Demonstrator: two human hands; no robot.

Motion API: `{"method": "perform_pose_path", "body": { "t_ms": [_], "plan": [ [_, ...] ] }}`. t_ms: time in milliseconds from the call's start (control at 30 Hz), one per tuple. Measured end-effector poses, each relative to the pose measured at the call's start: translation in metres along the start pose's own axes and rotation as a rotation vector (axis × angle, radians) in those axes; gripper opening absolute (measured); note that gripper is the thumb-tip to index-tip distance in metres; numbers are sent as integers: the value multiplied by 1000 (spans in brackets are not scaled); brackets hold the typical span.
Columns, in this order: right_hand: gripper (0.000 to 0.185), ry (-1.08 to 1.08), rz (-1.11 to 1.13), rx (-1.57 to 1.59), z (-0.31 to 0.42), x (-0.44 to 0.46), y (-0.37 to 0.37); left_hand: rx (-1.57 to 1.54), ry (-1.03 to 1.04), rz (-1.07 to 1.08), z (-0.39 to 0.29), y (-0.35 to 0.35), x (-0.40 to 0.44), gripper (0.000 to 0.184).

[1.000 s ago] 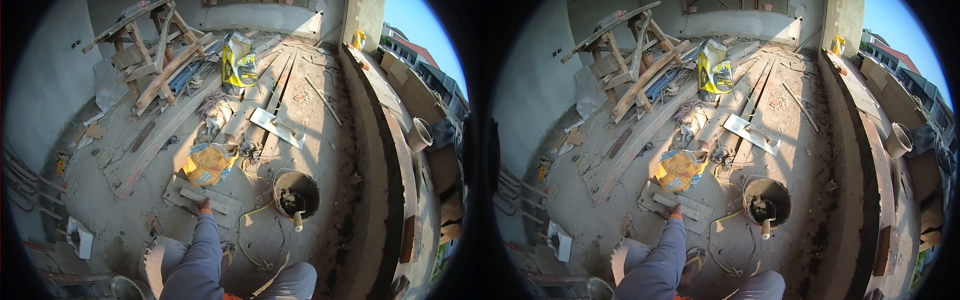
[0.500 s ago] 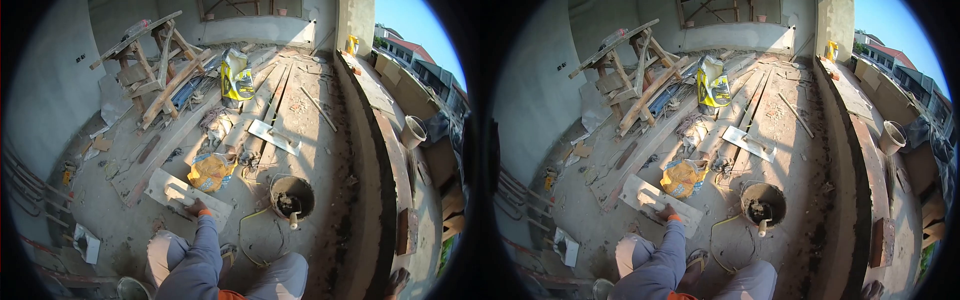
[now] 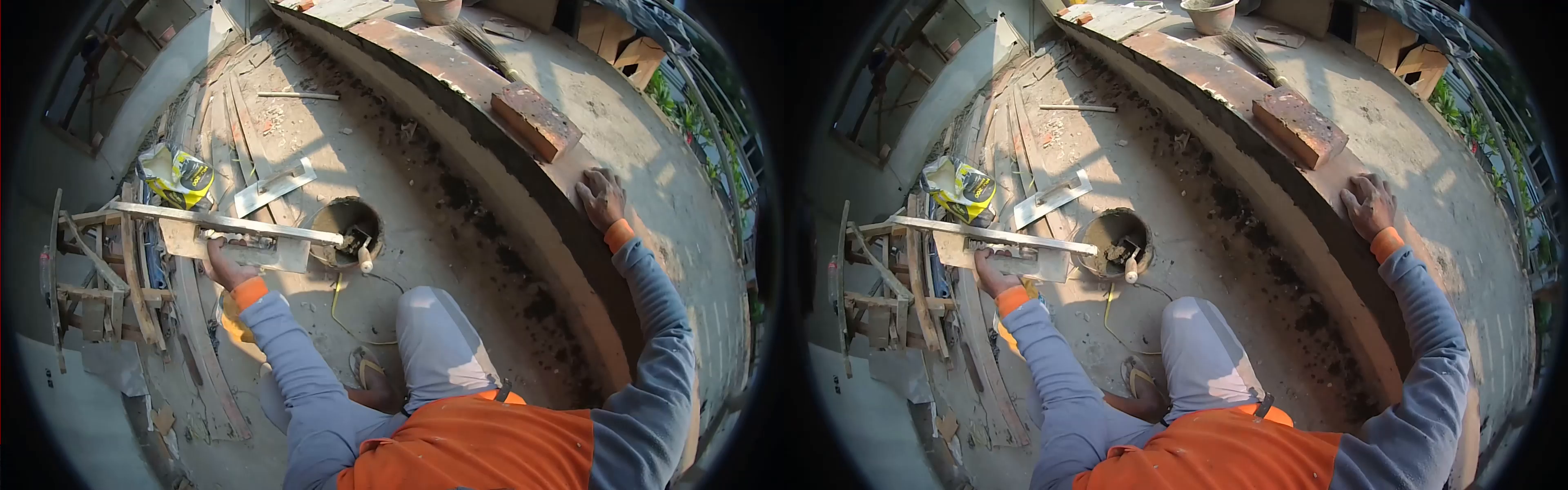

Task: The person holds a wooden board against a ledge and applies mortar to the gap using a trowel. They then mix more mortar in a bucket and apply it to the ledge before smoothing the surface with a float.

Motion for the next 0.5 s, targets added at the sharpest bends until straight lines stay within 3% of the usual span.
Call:
{"method": "perform_pose_path", "body": {
  "t_ms": [33,100,167,200,367,500],
  "plan": [
    [34,-56,63,-3,2,2,2,23,-3,-19,13,19,-3,20],
    [33,-98,136,-9,-1,2,2,28,3,265,23,85,-64,17],
    [30,-255,174,8,8,3,-5,-62,-139,318,65,131,-103,15],
    [27,-322,75,29,13,-4,-9,-68,-184,334,80,152,-136,15],
    [26,-270,20,72,0,-3,-8,-69,-280,539,188,216,-276,27],
    [28,-250,-18,68,-5,0,-10,78,-451,657,280,227,-383,36]
  ]
}}
Point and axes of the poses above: each hand's wrist, its own x-axis towards the middle knuckle, its own y-axis out of the palm, z = x × y, the point moved 9 cm from there along x, towards the middle knuckle, and after that the axes turned 13 degrees about x, right-handed, at the moved point
